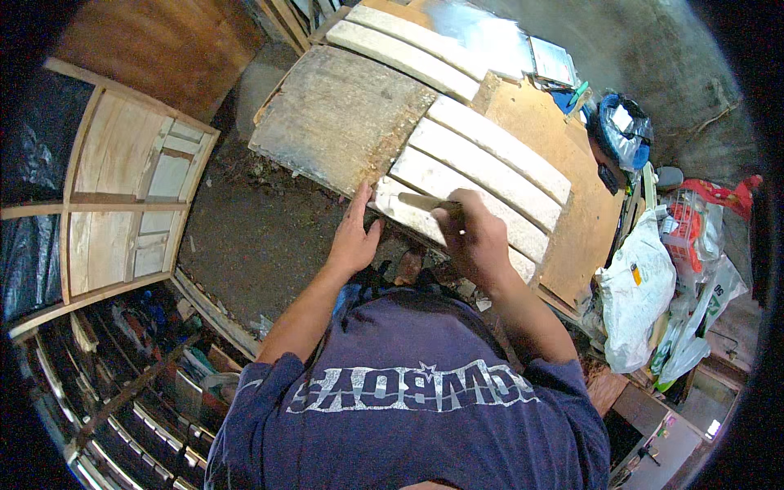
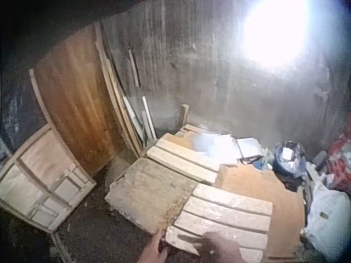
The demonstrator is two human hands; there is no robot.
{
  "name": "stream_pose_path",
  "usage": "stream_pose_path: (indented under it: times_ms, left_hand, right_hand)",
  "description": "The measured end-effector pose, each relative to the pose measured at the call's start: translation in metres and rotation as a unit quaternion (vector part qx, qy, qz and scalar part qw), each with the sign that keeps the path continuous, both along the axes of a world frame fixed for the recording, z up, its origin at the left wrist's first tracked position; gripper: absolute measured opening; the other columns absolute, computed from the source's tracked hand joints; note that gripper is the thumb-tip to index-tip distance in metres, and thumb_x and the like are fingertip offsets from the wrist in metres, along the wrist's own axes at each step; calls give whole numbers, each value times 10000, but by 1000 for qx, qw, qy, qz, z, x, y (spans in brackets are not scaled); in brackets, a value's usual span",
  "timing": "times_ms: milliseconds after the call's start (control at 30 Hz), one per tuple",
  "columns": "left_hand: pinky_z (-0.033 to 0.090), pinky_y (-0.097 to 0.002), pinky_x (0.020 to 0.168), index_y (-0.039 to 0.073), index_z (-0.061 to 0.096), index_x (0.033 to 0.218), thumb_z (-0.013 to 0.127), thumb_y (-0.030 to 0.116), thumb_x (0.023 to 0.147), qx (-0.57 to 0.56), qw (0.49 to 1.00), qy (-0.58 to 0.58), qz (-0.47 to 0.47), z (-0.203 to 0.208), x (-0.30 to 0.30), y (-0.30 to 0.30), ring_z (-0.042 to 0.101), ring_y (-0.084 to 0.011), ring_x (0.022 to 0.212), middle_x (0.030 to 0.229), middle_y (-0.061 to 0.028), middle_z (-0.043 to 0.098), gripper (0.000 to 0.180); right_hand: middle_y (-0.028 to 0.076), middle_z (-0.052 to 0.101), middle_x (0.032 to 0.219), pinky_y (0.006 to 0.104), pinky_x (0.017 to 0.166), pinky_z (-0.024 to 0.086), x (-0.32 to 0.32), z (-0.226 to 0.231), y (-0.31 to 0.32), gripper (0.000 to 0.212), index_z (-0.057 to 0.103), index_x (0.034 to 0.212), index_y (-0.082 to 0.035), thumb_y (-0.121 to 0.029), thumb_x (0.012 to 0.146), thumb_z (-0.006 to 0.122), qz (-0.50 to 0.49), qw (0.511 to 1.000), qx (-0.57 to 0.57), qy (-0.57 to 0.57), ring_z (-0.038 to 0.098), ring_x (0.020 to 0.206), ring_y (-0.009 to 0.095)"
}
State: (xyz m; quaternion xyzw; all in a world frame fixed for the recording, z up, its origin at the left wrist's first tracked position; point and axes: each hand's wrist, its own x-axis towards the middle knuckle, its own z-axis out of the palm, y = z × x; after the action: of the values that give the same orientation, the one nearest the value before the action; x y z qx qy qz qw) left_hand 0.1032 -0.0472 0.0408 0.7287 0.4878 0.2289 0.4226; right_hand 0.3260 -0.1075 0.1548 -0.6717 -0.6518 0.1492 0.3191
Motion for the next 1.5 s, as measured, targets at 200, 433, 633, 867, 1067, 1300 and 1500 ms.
stream_pose_path:
  times_ms: [200, 433, 633, 867, 1067, 1300, 1500]
  left_hand:
    - [305, -411, 1169, 38, 180, 1573, 590, 91, 919, -19, 1000, -7, 6, 3, 3, -3, 402, -366, 1408, 1526, -231, 399, 774]
    - [262, -402, 1190, 18, 169, 1574, 541, 78, 922, -26, 1000, -10, 0, 2, 3, -4, 358, -349, 1443, 1550, -239, 365, 752]
    - [259, -423, 1190, 4, 157, 1573, 515, 141, 969, -10, 999, -40, -7, -6, 7, -3, 342, -364, 1449, 1567, -253, 322, 715]
    - [253, -424, 1188, 31, 87, 1588, 430, 132, 996, -20, 999, -35, 0, 1, 13, -8, 335, -378, 1451, 1578, -254, 308, 691]
    - [245, -427, 1188, 41, 65, 1591, 414, 136, 1002, 10, 999, -50, -5, -7, 15, -8, 331, -391, 1449, 1569, -277, 310, 691]
    - [244, -426, 1187, 31, 74, 1590, 405, 181, 1021, 31, 998, -46, -10, -13, 14, -8, 324, -379, 1454, 1574, -272, 298, 675]
    - [204, -399, 1200, 0, 56, 1581, 379, 156, 1032, 9, 998, -54, -12, -14, 14, -8, 312, -329, 1457, 1577, -253, 295, 656]
  right_hand:
    - [143, 591, 851, 328, 644, 504, 23, 4, 0, 239, 540, 1080, -30, -183, 957, 677, -103, 993, 48, 17, 605, 693, 240]
    - [113, 624, 746, 321, 595, 479, 66, -7, -23, 202, 564, 1045, -39, -207, 973, 650, -150, 986, 67, -12, 591, 643, 173]
    - [90, 581, 741, 300, 611, 462, 96, -7, -67, 189, 582, 1027, -25, -185, 961, 657, -168, 980, 99, -52, 554, 664, 152]
    - [71, 582, 765, 310, 618, 468, 124, -21, -112, 192, 582, 1011, -27, -201, 965, 650, -258, 966, -11, 23, 566, 674, 145]
    - [66, 603, 790, 301, 609, 457, 134, -13, -140, 220, 588, 1036, -27, -224, 963, 654, -337, 939, -20, 71, 555, 649, 131]
    - [97, 625, 840, 311, 707, 476, 150, -13, -158, 233, 593, 1035, -29, -242, 963, 655, -353, 935, -4, -9, 584, 773, 174]
    - [128, 626, 838, 328, 732, 485, 151, -3, -175, 257, 583, 1052, -21, -253, 964, 650, -375, 927, -22, 23, 598, 784, 199]
